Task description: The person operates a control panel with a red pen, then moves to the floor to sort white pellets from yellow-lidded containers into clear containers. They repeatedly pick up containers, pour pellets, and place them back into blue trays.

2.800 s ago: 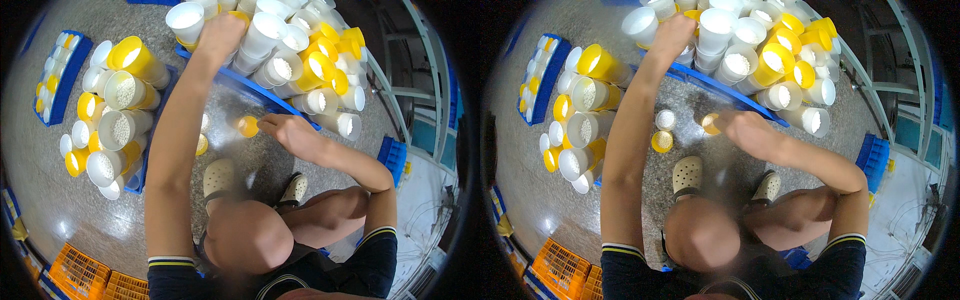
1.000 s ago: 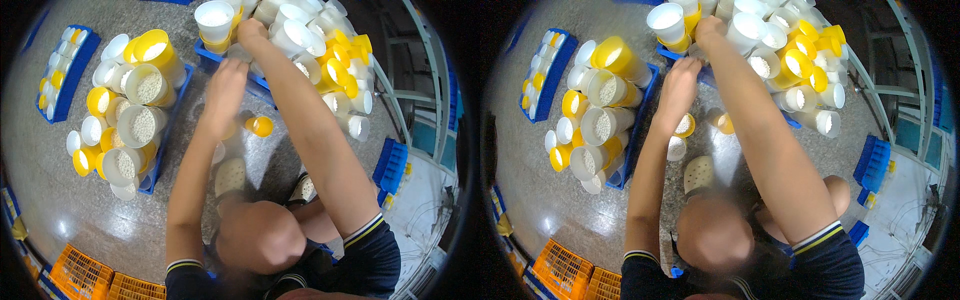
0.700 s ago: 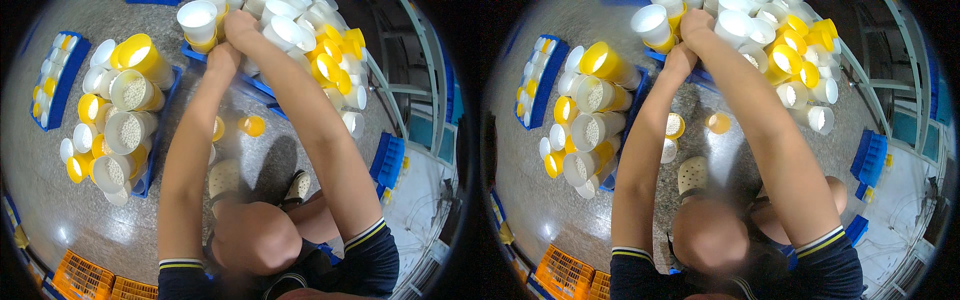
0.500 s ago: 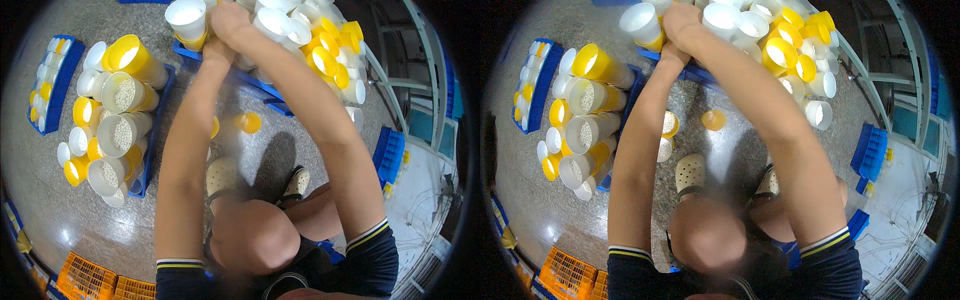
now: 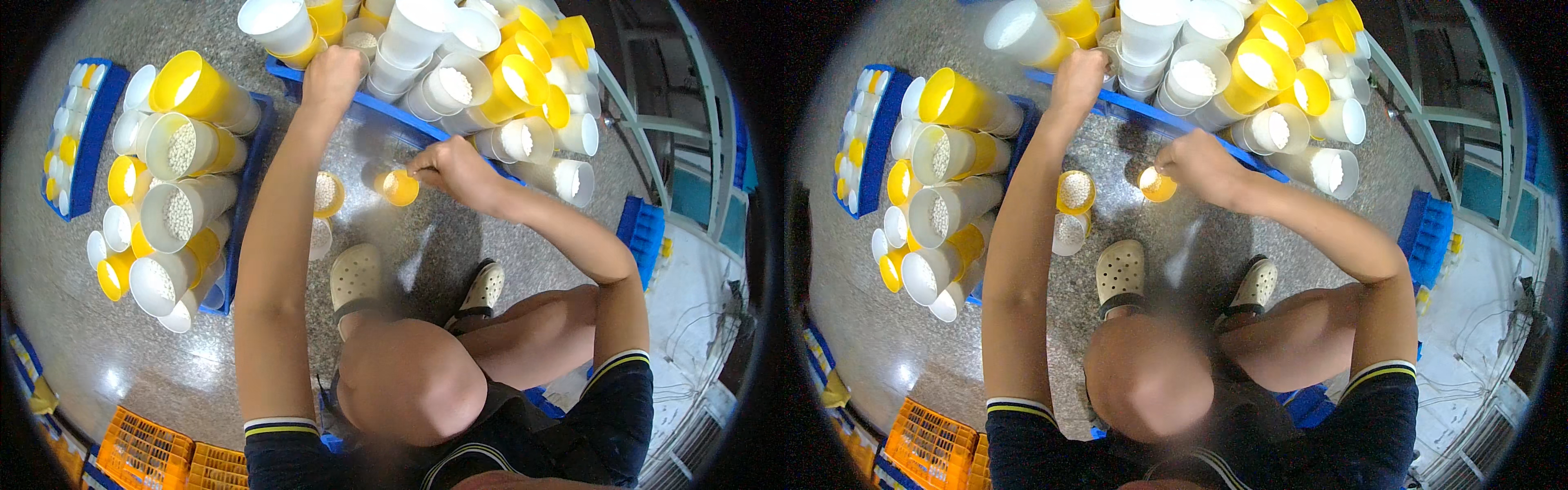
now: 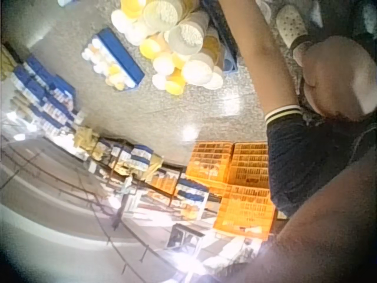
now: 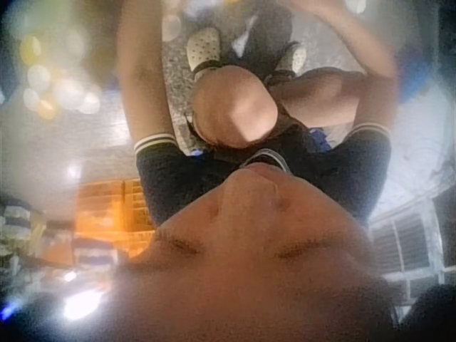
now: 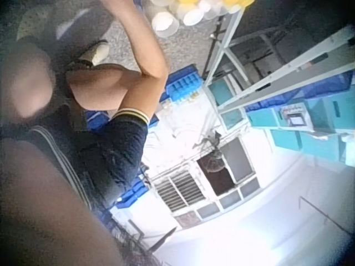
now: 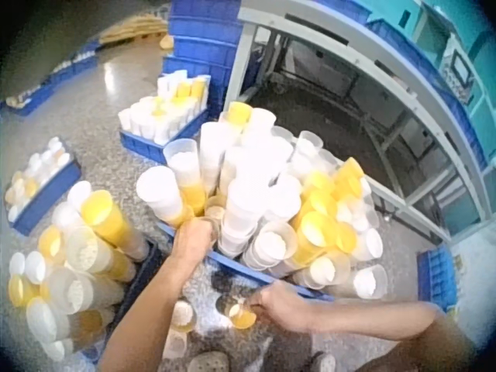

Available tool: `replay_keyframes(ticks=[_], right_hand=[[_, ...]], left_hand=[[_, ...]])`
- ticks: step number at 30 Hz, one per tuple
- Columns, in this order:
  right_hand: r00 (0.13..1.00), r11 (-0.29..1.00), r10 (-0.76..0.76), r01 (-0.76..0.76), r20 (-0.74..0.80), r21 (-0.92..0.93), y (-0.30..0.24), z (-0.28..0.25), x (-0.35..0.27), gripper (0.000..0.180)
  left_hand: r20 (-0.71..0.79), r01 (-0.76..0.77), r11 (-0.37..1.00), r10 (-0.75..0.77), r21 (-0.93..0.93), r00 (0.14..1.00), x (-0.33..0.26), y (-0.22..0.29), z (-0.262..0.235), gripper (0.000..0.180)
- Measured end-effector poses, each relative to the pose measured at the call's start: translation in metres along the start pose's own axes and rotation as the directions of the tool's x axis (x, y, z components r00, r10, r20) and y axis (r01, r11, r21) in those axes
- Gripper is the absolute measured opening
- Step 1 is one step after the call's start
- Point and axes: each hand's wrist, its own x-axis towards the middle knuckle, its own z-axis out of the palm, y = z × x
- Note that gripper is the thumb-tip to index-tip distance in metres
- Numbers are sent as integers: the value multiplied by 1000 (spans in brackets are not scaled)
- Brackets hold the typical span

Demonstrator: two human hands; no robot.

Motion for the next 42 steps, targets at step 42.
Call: replay_keyframes(ticks=[42], right_hand=[[926, 471, 47, -351, -374, -809, -34, -4, 202, 14]], left_hand=[[1, -89, 973, 92, -214, 996, -163, 122, 61, 11]])
